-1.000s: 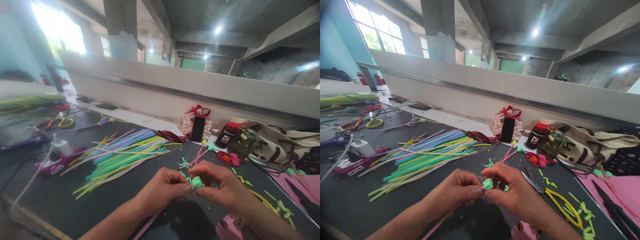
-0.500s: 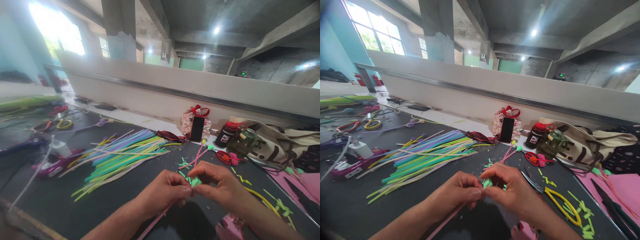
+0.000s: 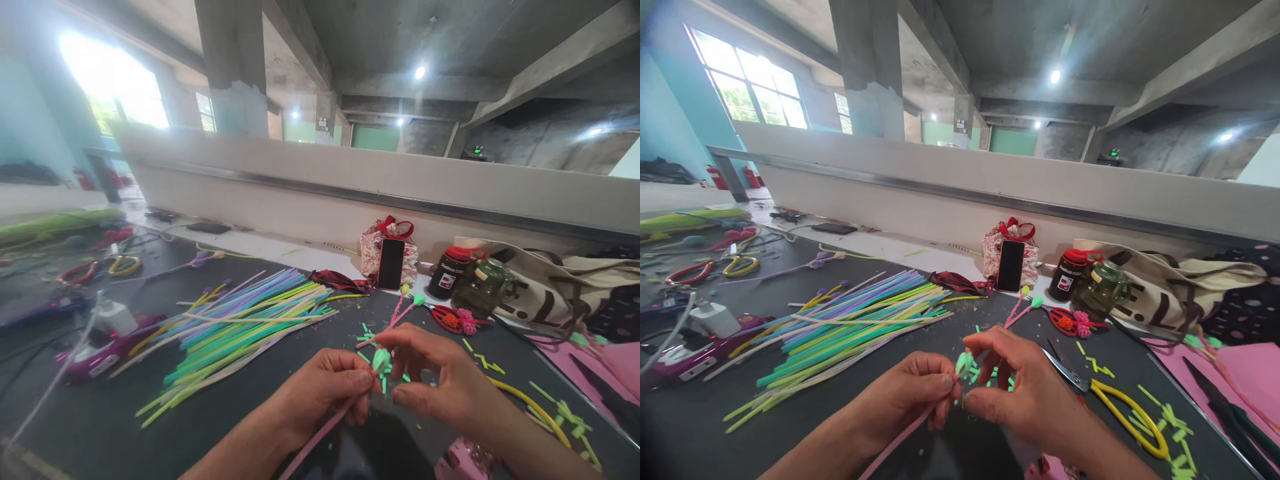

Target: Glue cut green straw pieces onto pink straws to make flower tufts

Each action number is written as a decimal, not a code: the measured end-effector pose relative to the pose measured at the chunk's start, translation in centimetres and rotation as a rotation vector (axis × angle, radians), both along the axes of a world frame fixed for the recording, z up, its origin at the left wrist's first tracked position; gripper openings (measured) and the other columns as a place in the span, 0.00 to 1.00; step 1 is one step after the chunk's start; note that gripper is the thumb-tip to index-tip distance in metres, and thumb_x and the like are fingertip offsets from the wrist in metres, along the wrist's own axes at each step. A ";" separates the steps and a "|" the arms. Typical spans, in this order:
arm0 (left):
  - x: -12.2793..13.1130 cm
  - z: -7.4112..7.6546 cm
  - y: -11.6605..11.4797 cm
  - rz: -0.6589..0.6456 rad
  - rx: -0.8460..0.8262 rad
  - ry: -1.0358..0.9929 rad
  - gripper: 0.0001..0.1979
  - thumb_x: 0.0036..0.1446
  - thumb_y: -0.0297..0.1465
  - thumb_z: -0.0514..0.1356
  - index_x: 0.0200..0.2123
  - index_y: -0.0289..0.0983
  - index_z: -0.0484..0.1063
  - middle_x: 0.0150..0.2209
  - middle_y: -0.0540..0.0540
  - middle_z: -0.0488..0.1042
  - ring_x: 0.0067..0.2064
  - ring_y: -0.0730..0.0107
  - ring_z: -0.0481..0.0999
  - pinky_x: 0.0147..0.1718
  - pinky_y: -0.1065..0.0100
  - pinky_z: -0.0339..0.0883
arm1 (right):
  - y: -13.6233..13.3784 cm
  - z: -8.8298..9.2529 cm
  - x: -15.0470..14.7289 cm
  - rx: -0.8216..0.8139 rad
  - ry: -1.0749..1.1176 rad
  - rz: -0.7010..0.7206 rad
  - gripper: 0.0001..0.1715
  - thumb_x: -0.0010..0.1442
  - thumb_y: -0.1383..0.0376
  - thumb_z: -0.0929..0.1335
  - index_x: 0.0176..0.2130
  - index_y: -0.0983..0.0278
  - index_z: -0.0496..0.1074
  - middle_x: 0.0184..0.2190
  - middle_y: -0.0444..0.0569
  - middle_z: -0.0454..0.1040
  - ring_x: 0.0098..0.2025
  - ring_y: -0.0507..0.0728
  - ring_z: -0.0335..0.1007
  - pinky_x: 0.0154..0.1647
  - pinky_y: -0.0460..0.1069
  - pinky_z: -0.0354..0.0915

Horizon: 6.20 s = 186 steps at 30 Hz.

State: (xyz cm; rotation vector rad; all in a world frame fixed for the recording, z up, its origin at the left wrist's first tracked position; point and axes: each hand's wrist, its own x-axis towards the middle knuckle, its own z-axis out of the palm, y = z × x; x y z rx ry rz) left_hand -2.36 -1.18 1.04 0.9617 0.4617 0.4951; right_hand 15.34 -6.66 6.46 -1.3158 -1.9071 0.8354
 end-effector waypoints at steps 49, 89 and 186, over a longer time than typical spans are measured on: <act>0.2 -0.6 0.4 -0.078 -0.112 -0.120 0.10 0.49 0.32 0.57 0.24 0.29 0.70 0.14 0.50 0.63 0.15 0.78 0.62 0.16 0.75 0.53 | 1.6 -1.7 -0.5 -0.412 0.621 0.000 0.14 0.56 0.59 0.66 0.37 0.67 0.73 0.21 0.44 0.71 0.21 0.47 0.65 0.17 0.40 0.57; 0.4 -0.5 -0.1 -0.061 0.017 -0.026 0.13 0.47 0.37 0.60 0.23 0.31 0.71 0.14 0.52 0.64 0.15 0.81 0.61 0.16 0.77 0.52 | 1.5 -1.9 -0.7 -0.197 0.317 0.092 0.06 0.48 0.71 0.67 0.31 0.65 0.70 0.23 0.40 0.66 0.23 0.47 0.58 0.23 0.43 0.55; 2.2 -0.9 0.2 0.207 0.012 0.210 0.12 0.43 0.33 0.64 0.21 0.34 0.65 0.17 0.54 0.66 0.15 0.86 0.59 0.11 0.82 0.49 | -14.4 -10.7 5.1 0.304 -0.993 -0.671 0.28 0.48 0.51 0.66 0.43 0.66 0.68 0.37 0.56 0.75 0.35 0.62 0.75 0.26 0.52 0.72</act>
